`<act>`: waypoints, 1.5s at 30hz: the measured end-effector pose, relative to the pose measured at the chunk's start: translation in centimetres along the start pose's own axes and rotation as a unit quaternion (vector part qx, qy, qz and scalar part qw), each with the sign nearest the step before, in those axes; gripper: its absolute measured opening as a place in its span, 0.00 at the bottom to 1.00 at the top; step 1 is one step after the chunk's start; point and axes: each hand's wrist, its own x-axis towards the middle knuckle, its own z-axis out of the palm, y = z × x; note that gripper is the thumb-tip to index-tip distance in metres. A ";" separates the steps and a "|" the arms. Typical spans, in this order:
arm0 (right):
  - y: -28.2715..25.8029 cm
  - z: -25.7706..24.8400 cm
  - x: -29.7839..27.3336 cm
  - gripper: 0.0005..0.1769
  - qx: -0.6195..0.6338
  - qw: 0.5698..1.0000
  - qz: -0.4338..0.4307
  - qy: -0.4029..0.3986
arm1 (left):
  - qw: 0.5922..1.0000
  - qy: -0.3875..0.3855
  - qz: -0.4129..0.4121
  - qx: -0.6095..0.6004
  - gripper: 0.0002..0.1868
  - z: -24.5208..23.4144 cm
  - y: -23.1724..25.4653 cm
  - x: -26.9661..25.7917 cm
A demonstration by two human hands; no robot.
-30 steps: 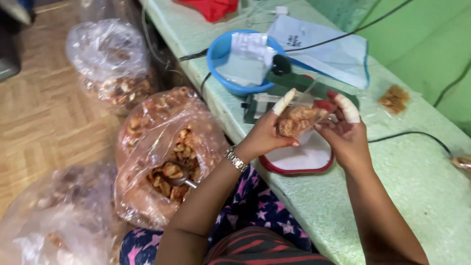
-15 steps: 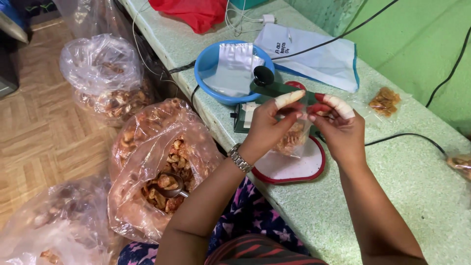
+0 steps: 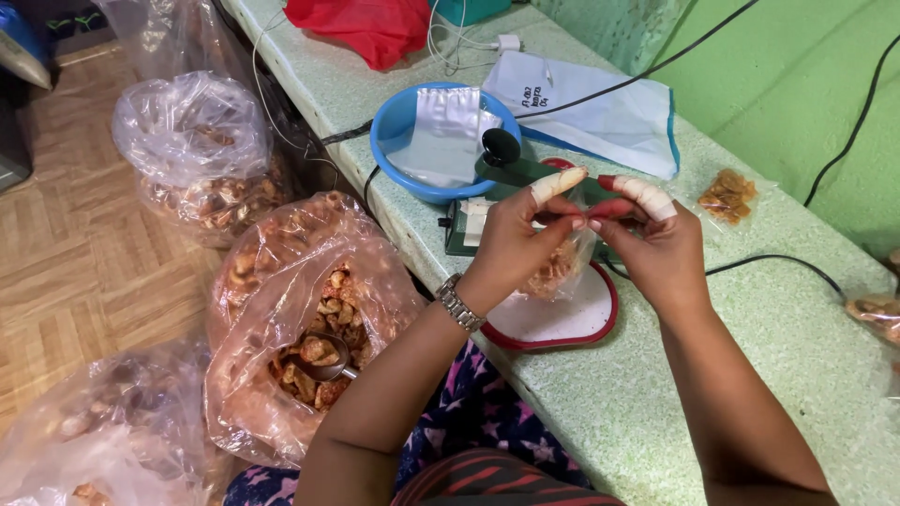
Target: Scooping snacks from a large bag into smaller bags and sealing them with a heat sealer
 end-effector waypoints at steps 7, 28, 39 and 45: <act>-1.2 0.4 2.0 0.23 -0.032 0.997 -0.062 -0.020 | 0.991 0.119 0.003 -0.057 0.28 -5.5 -4.6 0.1; 10.9 10.7 19.9 0.11 -0.239 0.848 0.145 -0.451 | 0.984 0.016 -0.176 0.025 0.28 -15.5 -13.3 3.6; 17.4 1.0 16.1 0.13 -0.194 0.914 0.216 -0.284 | 0.867 -0.371 -0.332 0.036 0.13 -9.8 -18.1 13.0; 14.9 3.0 14.4 0.17 -0.349 0.866 0.126 -0.334 | 0.853 -0.430 -0.281 0.096 0.23 -9.6 -19.7 14.0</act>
